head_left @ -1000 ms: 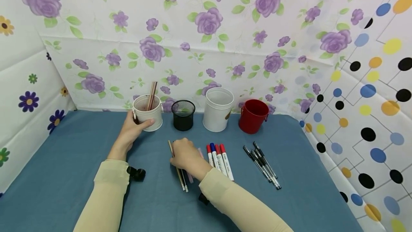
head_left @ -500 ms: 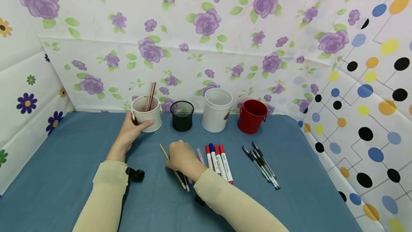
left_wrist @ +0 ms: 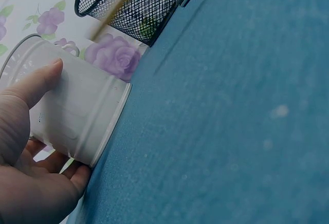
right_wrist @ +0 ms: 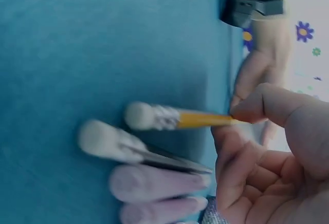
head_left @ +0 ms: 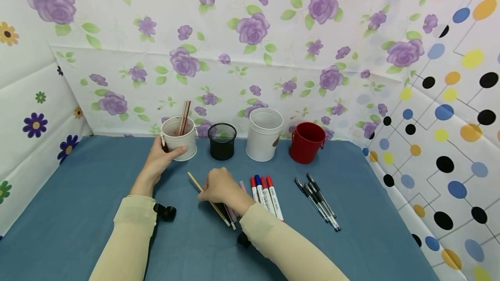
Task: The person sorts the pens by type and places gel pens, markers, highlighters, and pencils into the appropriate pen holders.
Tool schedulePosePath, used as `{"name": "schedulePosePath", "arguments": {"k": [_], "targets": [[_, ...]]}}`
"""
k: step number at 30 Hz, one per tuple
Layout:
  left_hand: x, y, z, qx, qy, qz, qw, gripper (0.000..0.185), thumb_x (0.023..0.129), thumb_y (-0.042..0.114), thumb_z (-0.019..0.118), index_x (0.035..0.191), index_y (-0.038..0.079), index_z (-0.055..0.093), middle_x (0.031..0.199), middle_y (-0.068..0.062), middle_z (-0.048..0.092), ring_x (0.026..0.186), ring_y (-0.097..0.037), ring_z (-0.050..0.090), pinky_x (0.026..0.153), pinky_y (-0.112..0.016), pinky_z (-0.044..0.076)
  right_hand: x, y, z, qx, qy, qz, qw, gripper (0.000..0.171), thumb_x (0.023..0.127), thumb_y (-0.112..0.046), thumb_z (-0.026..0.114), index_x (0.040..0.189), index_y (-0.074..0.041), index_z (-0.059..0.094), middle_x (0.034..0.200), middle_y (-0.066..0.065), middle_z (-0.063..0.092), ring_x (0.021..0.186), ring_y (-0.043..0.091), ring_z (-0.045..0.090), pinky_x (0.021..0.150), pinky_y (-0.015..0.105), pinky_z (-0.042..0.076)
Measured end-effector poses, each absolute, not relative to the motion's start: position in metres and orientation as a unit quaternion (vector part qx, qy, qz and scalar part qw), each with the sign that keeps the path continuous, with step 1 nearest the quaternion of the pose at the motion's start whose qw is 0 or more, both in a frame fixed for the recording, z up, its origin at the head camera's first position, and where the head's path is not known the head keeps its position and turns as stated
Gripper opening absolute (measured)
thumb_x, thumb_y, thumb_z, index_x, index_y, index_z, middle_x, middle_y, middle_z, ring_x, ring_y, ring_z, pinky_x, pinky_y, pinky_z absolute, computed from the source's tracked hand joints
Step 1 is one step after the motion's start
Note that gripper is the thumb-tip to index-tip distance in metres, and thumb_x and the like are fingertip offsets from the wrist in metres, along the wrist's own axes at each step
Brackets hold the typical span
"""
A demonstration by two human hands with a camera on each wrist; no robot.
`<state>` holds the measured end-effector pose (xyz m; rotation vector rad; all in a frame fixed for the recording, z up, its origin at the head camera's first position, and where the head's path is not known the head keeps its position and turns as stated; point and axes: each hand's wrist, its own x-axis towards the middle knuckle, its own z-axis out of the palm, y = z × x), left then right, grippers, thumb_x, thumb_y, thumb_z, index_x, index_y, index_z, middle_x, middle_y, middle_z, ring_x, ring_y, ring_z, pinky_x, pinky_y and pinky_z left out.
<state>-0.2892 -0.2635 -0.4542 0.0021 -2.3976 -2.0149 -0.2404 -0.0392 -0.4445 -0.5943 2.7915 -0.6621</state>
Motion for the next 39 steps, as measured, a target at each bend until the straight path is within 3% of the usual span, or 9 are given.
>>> {"name": "schedulePosePath", "arguments": {"k": [11,22,39], "targets": [[-0.29,-0.264,-0.457,0.003,-0.762,-0.648,0.003,0.099,0.101,0.021,0.075,0.169,0.003,0.005,0.171,-0.027,0.019,0.157,-0.045,0.025,0.126,-0.06,0.026,-0.25,-0.025,-0.412,-0.271,0.903,-0.324,0.075,0.013,0.09,-0.017,0.083,0.081,-0.015,0.075,0.068,-0.008,0.067,0.06,0.006,0.06,0.056,0.019,0.051],[-0.289,-0.262,-0.453,0.002,-0.765,-0.645,0.0,0.1,0.101,0.02,0.075,0.169,0.003,0.004,0.171,-0.027,0.019,0.157,-0.045,0.025,0.126,-0.06,0.026,-0.267,-0.022,-0.395,-0.256,0.887,-0.385,-0.014,0.003,0.094,-0.016,0.078,0.094,-0.014,0.076,0.081,-0.007,0.072,0.069,0.004,0.064,0.067,0.02,0.053],[-0.293,-0.262,-0.457,0.008,-0.766,-0.643,0.006,0.099,0.1,0.02,0.076,0.168,0.002,0.007,0.171,-0.027,0.02,0.156,-0.044,0.026,0.126,-0.059,0.026,-0.291,-0.027,-0.361,-0.233,0.87,-0.419,-0.115,0.004,0.097,-0.017,0.075,0.096,-0.013,0.074,0.084,-0.001,0.077,0.073,0.005,0.068,0.069,0.022,0.055]]}}
